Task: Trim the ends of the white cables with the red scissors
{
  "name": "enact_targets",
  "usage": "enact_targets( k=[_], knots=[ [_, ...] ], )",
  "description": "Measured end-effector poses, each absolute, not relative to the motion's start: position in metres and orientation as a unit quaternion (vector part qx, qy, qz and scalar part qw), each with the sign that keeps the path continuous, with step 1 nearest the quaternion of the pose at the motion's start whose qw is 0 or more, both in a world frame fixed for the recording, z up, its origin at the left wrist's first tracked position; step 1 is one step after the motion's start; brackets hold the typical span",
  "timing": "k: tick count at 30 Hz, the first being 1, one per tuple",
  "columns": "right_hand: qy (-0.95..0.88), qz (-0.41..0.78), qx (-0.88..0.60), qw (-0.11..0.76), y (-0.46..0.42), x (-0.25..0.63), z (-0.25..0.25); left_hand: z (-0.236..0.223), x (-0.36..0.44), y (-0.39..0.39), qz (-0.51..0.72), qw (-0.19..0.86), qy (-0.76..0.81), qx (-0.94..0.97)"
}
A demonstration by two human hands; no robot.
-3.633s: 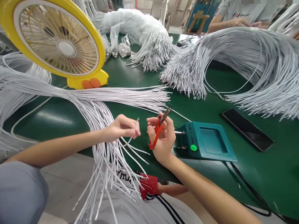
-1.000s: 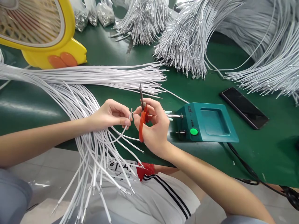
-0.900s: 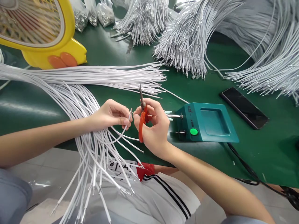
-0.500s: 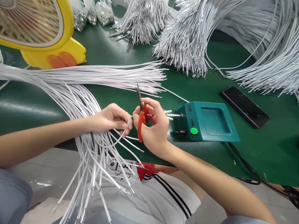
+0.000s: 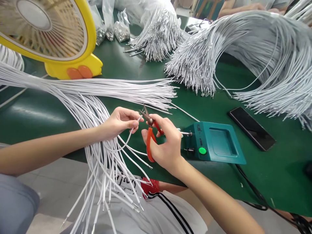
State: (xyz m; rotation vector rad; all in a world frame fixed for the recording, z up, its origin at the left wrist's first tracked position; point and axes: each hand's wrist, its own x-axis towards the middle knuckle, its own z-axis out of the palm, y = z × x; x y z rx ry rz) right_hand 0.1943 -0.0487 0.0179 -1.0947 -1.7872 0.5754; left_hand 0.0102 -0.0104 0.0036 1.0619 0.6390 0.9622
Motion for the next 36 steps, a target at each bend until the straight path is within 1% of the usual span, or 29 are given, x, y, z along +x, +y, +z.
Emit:
enact_targets(
  k=[3, 5, 8, 11, 12, 14, 19, 24, 36],
  knots=[
    [-0.755, 0.213, -0.462, 0.414, -0.049, 0.194, 0.029, 0.005, 0.009, -0.01, 0.454, 0.71, 0.28, 0.46],
    [-0.771, 0.184, -0.457, 0.402, -0.05, 0.196, 0.037, 0.007, 0.009, -0.009, 0.455, 0.713, 0.282, 0.454],
    [-0.806, 0.062, -0.446, 0.384, -0.051, 0.201, 0.049, 0.01, 0.009, -0.009, 0.468, 0.691, 0.294, 0.466],
    [-0.832, -0.076, -0.465, 0.292, -0.049, 0.208, 0.056, 0.009, 0.009, -0.007, 0.481, 0.666, 0.31, 0.479],
    [-0.836, -0.103, -0.47, 0.264, -0.048, 0.21, 0.056, 0.008, 0.009, -0.006, 0.482, 0.662, 0.314, 0.481],
    [-0.842, -0.134, -0.466, 0.236, -0.047, 0.211, 0.054, 0.006, 0.009, -0.005, 0.482, 0.657, 0.318, 0.484],
    [-0.85, -0.165, -0.452, 0.215, -0.046, 0.21, 0.042, 0.005, 0.007, -0.005, 0.478, 0.652, 0.33, 0.487],
    [-0.85, -0.155, -0.451, 0.223, -0.042, 0.211, 0.038, 0.007, 0.007, -0.007, 0.469, 0.654, 0.332, 0.492],
    [-0.859, -0.131, -0.449, 0.209, -0.04, 0.214, 0.033, 0.009, 0.007, -0.007, 0.475, 0.634, 0.34, 0.507]
  ],
)
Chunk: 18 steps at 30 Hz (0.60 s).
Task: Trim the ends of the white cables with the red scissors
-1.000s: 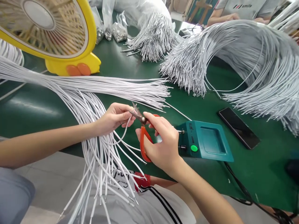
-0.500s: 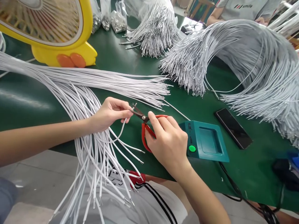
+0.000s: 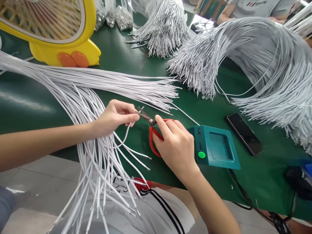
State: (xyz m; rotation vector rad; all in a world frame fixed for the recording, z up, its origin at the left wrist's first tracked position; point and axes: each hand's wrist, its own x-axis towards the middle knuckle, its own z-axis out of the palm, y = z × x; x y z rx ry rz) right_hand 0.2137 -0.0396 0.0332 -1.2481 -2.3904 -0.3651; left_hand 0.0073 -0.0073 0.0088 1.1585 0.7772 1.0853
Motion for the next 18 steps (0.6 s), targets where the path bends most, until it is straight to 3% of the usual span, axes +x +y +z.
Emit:
enact_targets(
  k=[18],
  knots=[
    [-0.874, -0.094, -0.449, 0.161, -0.0426, 0.2139, 0.0328, 0.0071, 0.0088, -0.009, 0.472, 0.642, 0.326, 0.509]
  ],
)
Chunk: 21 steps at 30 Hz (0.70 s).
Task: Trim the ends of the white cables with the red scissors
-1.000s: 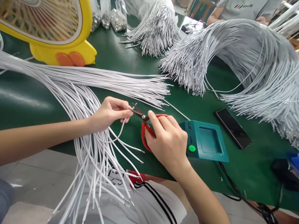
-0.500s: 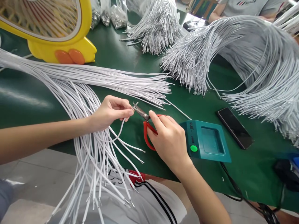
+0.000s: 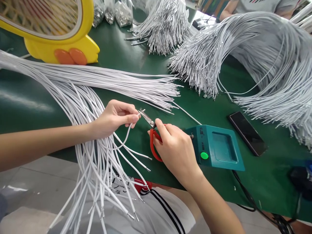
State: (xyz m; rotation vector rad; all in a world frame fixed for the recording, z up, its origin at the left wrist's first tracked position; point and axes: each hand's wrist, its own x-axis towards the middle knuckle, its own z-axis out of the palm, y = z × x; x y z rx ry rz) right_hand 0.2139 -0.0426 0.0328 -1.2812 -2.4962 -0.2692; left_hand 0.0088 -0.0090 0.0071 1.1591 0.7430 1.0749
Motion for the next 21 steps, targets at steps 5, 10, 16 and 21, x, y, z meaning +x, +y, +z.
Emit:
enact_targets(
  k=[5, 10, 16, 21],
  knots=[
    [-0.876, -0.119, -0.44, 0.156, -0.0442, 0.212, 0.0327, 0.0038, 0.0086, -0.0089, 0.478, 0.646, 0.313, 0.507],
    [-0.872, -0.14, -0.436, 0.171, -0.0441, 0.211, 0.03, 0.0051, 0.0086, -0.0102, 0.471, 0.647, 0.328, 0.501],
    [-0.839, -0.136, -0.452, 0.273, -0.0404, 0.2133, 0.0264, 0.0065, 0.0097, -0.0097, 0.479, 0.641, 0.326, 0.503],
    [-0.806, -0.12, -0.451, 0.365, -0.0386, 0.2143, 0.0328, 0.006, 0.0096, -0.0107, 0.49, 0.639, 0.313, 0.504]
  ],
)
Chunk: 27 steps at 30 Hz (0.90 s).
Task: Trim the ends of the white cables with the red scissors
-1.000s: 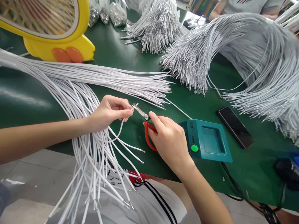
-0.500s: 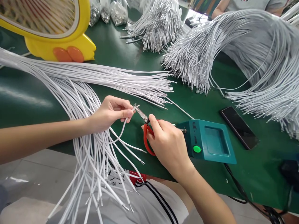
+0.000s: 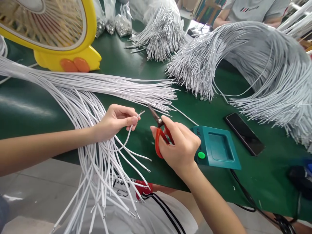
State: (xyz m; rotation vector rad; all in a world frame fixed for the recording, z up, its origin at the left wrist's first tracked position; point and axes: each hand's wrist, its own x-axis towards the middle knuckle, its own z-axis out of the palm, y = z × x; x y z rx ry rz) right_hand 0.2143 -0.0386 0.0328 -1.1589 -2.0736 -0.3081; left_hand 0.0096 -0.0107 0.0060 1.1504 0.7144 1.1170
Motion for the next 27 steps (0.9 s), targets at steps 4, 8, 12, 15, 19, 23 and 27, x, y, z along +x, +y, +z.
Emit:
enact_targets(
  k=[4, 8, 12, 15, 19, 23, 27],
  knots=[
    [-0.787, -0.069, -0.439, 0.428, -0.04, 0.212, 0.035, 0.006, 0.01, -0.011, 0.498, 0.658, 0.292, 0.484],
    [-0.761, 0.024, -0.45, 0.466, -0.043, 0.21, 0.028, 0.008, 0.01, -0.012, 0.486, 0.678, 0.289, 0.47],
    [-0.73, 0.168, -0.446, 0.49, -0.047, 0.205, 0.025, 0.011, 0.01, -0.016, 0.462, 0.679, 0.276, 0.499],
    [-0.697, 0.26, -0.443, 0.5, -0.05, 0.199, 0.03, 0.013, 0.011, -0.02, 0.437, 0.671, 0.275, 0.533],
    [-0.664, 0.334, -0.441, 0.503, -0.053, 0.19, 0.038, 0.014, 0.012, -0.023, 0.425, 0.647, 0.283, 0.567],
    [-0.643, 0.359, -0.443, 0.511, -0.054, 0.185, 0.037, 0.013, 0.013, -0.024, 0.438, 0.628, 0.288, 0.575],
    [-0.628, 0.389, -0.439, 0.511, -0.051, 0.182, 0.032, 0.015, 0.015, -0.024, 0.439, 0.627, 0.302, 0.568]
  ],
)
